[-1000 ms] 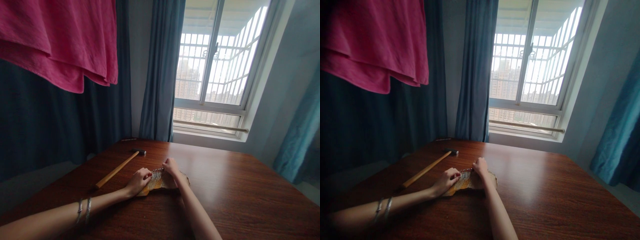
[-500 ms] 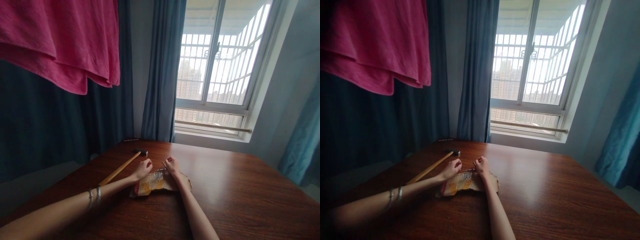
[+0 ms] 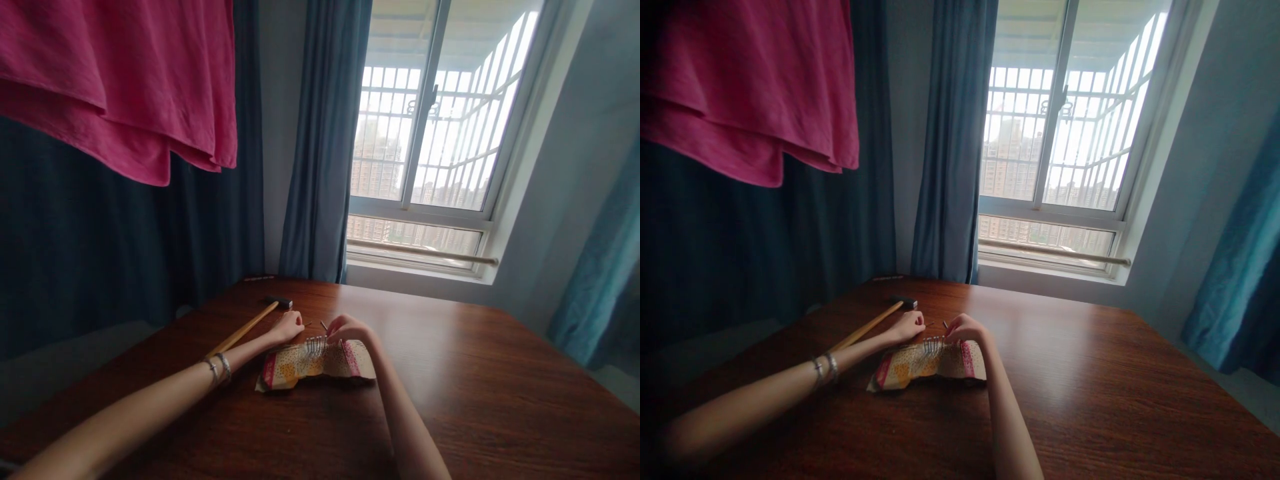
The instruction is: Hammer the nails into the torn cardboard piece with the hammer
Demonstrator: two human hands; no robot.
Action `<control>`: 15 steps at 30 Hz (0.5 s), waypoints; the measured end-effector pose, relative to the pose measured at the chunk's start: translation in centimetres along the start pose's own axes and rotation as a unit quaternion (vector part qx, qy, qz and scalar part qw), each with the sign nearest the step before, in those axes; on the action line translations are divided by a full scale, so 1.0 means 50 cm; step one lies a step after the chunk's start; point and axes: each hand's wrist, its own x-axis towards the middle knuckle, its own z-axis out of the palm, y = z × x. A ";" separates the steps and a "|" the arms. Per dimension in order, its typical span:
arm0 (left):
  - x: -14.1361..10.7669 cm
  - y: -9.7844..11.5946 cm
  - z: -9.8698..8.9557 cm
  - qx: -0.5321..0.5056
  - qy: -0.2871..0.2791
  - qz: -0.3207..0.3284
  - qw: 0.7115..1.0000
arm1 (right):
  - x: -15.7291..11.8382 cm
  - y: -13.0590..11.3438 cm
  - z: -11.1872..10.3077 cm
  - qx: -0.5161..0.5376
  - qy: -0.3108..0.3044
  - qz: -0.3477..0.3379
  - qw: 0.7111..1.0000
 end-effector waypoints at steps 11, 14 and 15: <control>-0.152 0.055 -0.042 -0.142 -0.106 0.117 0.977 | -0.009 -0.010 0.010 -0.007 -0.041 -0.017 0.999; -0.164 0.071 -0.039 -0.140 -0.080 0.114 0.980 | -0.015 -0.017 0.010 -0.001 -0.037 -0.020 0.999; -0.165 0.076 -0.039 -0.137 -0.073 0.115 0.981 | -0.016 -0.021 0.010 0.002 -0.034 -0.022 0.999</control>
